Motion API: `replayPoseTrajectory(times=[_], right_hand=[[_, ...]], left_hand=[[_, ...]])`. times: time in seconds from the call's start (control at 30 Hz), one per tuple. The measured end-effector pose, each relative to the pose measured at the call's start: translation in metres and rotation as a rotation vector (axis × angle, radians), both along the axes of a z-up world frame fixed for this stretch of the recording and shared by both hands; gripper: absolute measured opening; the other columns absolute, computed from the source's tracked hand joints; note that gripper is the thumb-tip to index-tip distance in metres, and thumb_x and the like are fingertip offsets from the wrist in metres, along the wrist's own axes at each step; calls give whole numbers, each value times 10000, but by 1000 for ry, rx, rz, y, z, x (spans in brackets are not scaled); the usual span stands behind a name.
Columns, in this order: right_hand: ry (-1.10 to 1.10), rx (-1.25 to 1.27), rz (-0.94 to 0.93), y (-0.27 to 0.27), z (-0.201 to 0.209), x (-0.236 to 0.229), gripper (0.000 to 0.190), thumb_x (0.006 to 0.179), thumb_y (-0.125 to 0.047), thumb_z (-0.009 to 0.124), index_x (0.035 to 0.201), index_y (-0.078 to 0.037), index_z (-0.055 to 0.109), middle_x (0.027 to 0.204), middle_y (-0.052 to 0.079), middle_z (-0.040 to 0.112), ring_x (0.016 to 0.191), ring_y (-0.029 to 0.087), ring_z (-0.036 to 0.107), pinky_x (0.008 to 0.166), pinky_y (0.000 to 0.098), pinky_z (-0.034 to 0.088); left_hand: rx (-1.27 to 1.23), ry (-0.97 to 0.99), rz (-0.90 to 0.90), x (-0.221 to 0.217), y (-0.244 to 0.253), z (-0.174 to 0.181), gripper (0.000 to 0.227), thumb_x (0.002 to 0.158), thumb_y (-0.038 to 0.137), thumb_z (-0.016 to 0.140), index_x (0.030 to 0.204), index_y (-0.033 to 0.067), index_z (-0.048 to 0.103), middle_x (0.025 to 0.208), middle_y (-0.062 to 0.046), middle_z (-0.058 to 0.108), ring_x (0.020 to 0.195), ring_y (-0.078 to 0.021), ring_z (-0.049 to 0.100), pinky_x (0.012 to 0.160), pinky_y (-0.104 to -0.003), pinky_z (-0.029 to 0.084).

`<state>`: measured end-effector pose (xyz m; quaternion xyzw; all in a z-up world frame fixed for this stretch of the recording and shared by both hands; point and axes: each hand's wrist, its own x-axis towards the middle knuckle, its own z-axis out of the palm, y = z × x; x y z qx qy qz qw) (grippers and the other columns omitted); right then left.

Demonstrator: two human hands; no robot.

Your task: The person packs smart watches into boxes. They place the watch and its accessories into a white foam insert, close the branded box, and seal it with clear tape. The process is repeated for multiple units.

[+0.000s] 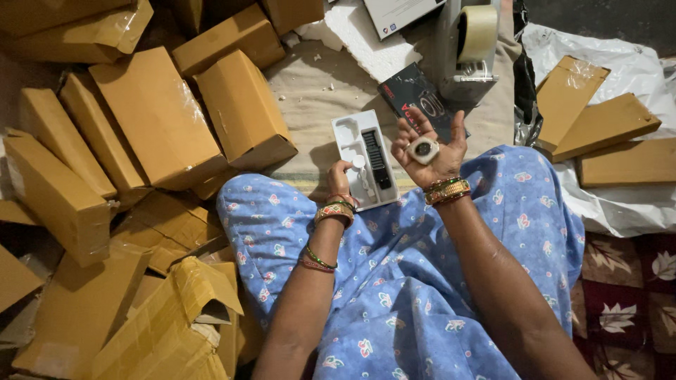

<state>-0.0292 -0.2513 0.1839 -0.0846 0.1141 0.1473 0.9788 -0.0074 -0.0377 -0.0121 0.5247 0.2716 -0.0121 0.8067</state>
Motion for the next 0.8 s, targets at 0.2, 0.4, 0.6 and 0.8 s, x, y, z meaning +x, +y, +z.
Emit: replayPoseTrajectory(times=[0.2,0.4,0.6,0.8], right_hand=[[9,-138,91,1,-16,10,777,926,-759,413,1171,-55,633,916,135,645,787,215,601,634,322,516],[68,-1001,259,-3,-62,31,585,1026,-618,545,1027,-36,610,828,28,555,671,139,501,582,314,475],[3,-703,293,8,-58,50,232,871,-34,589,1096,-14,641,1014,124,664,861,226,698,779,391,675],[-83,-1125,-2,61,-71,81,223,892,-77,799,1079,16,720,927,87,717,711,122,629,623,277,493]], left_hand=[[-32,-11,0,1,0,3,198,785,145,612,741,-33,688,719,-36,600,681,-189,533,655,-348,441],[-206,51,58,2,-3,4,174,772,138,628,783,-25,688,744,-68,626,672,-218,572,639,-366,476],[-196,80,125,7,-10,-12,144,747,112,699,832,17,632,794,-69,594,703,-214,575,630,-373,485],[93,-3,-123,16,-14,-53,177,747,112,685,863,-16,725,749,-77,665,661,-218,610,612,-380,532]])
